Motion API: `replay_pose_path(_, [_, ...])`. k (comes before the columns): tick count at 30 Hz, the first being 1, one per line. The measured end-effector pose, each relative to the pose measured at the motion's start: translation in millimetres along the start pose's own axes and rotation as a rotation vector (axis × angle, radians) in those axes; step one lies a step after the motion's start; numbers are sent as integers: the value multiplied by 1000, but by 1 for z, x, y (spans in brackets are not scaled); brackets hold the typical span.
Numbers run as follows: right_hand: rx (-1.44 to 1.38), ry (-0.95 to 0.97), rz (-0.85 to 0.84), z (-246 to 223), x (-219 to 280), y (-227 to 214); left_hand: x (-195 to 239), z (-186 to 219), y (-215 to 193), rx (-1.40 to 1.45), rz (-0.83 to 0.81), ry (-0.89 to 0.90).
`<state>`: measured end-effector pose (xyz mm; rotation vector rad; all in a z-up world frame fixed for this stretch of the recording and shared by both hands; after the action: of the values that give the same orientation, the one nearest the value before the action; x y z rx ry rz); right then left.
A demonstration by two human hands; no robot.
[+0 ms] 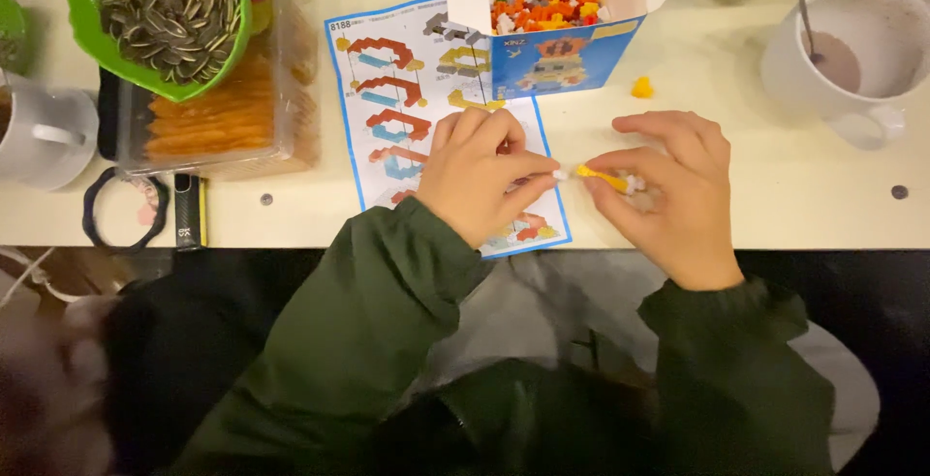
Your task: The person assembles small colorful plastic bricks by hand, following a printed instruction sheet. They pick pieces from a box, connect them into short segments, and occasionally place them on the table while continuing to build.
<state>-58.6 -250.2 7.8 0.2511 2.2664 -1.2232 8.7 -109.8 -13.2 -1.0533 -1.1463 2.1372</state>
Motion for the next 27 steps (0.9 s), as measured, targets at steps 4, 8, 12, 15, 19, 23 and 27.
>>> replay_pose_path(4, [18,-13,-14,-1,0,2,1,-1,5,-20,17,-5])
replay_pose_path(8, [21,9,-29,-1,-1,3,1,-2,4,-2,23,2])
replay_pose_path(12, [37,23,-53,1,-1,6,1,-3,5,-7,28,-2])
replay_pose_path(15, [38,30,-61,-1,-2,5,0,-3,5,7,30,-9])
replay_pose_path(19, [52,26,-69,-2,-2,6,0,-2,5,9,28,-2])
replay_pose_path(23, [28,40,-65,1,-1,7,1,-4,8,1,18,2])
replay_pose_path(27, [32,22,-62,-1,-2,6,1,-2,5,12,50,26])
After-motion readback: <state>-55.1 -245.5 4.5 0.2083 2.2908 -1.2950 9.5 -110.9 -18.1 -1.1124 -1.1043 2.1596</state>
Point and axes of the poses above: each hand's wrist, its own x-axis away from the middle knuckle, its own y-axis out of the palm, z = x × y, the point moved 9 cm from there along -x, towards the middle knuckle, and after that the axes turned 3 degrees about -z, right-handed, at the moved point
